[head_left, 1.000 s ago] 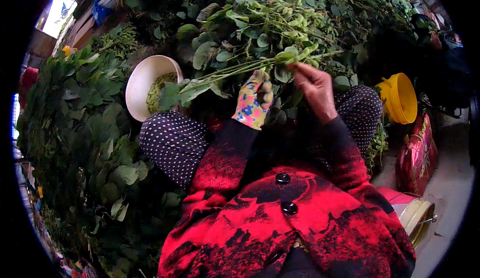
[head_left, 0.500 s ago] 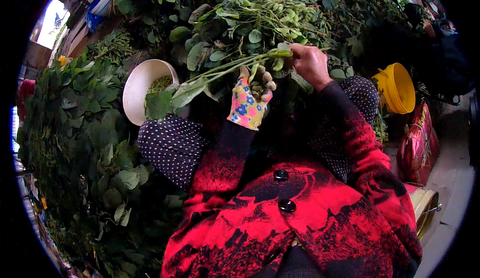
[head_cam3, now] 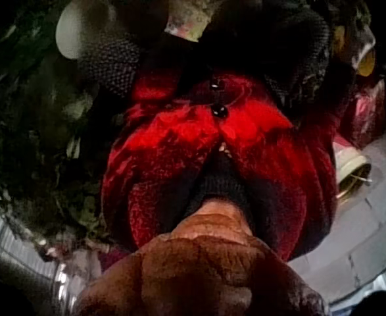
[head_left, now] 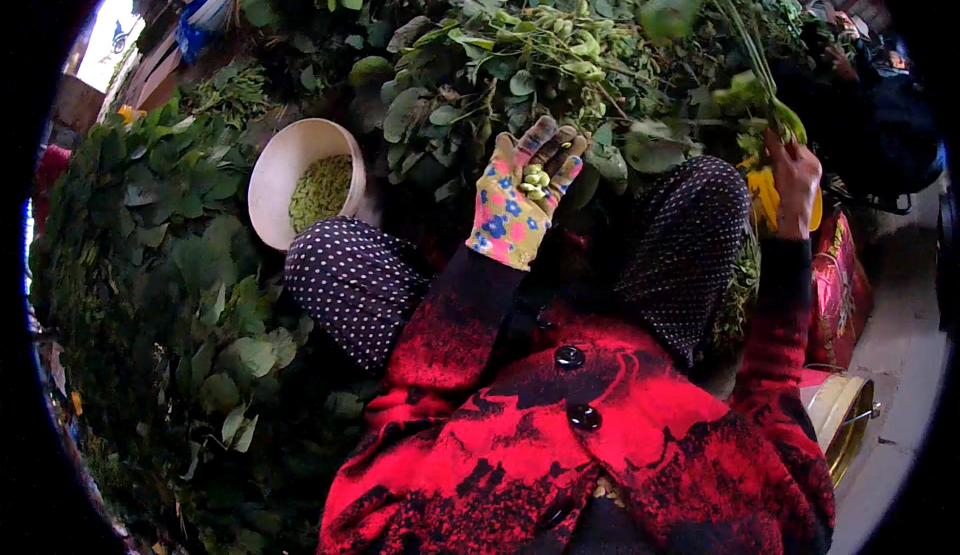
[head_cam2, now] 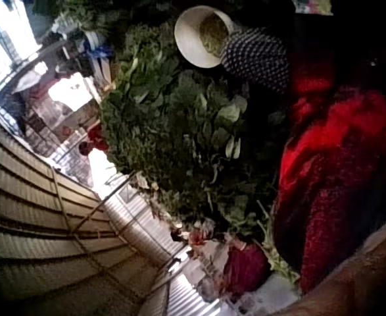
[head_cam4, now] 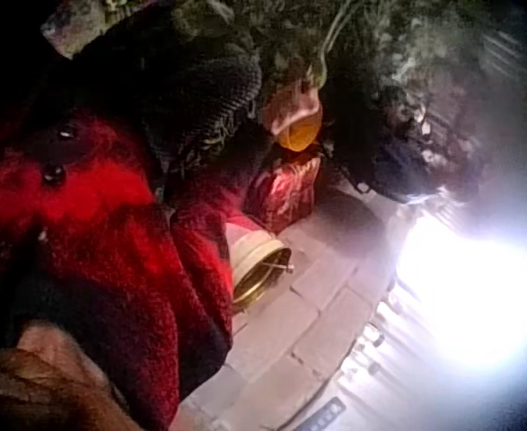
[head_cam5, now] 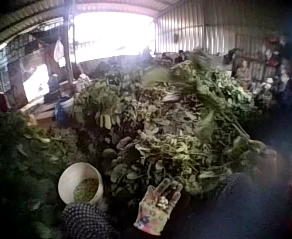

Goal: The person sits on the floor surrounded by a large pile of edamame plants and shells the beans by hand. They remove the pods from the stems and place the shelled beans into a white bowl positioned between their legs.

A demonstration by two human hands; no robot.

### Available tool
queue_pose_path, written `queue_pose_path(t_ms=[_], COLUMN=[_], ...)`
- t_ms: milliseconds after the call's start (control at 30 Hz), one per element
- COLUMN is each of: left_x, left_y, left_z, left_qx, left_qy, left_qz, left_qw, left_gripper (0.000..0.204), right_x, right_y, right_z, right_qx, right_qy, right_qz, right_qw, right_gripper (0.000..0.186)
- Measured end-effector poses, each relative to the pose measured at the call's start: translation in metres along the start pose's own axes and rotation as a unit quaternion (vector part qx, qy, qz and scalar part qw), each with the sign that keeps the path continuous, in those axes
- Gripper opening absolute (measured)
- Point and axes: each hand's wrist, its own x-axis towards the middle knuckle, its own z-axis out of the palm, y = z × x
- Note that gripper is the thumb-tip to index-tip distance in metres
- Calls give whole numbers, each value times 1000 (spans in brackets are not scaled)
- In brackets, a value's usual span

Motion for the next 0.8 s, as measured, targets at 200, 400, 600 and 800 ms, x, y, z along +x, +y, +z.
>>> queue_pose_path(t_ms=[200,400,600,800], left_x=[-5,2,4,6], left_y=[-7,-14,-15,-11], left_z=[0,1,-10,-16], left_qx=[14,-1,33,65], left_qy=[-13,-6,-2,5], left_qz=[9,-49,-28,-12], left_qw=[1000,999,999,998], left_gripper=[51,46,47,43], right_x=[-49,-149,-133,-65], right_y=[122,230,178,55], right_z=[-75,-128,-93,-42], right_qx=[-87,-277,-129,-20], right_qy=[4,-148,-15,-30], right_qz=[-13,107,91,-23], right_qw=[996,943,987,999], right_gripper=[34,39,30,24])
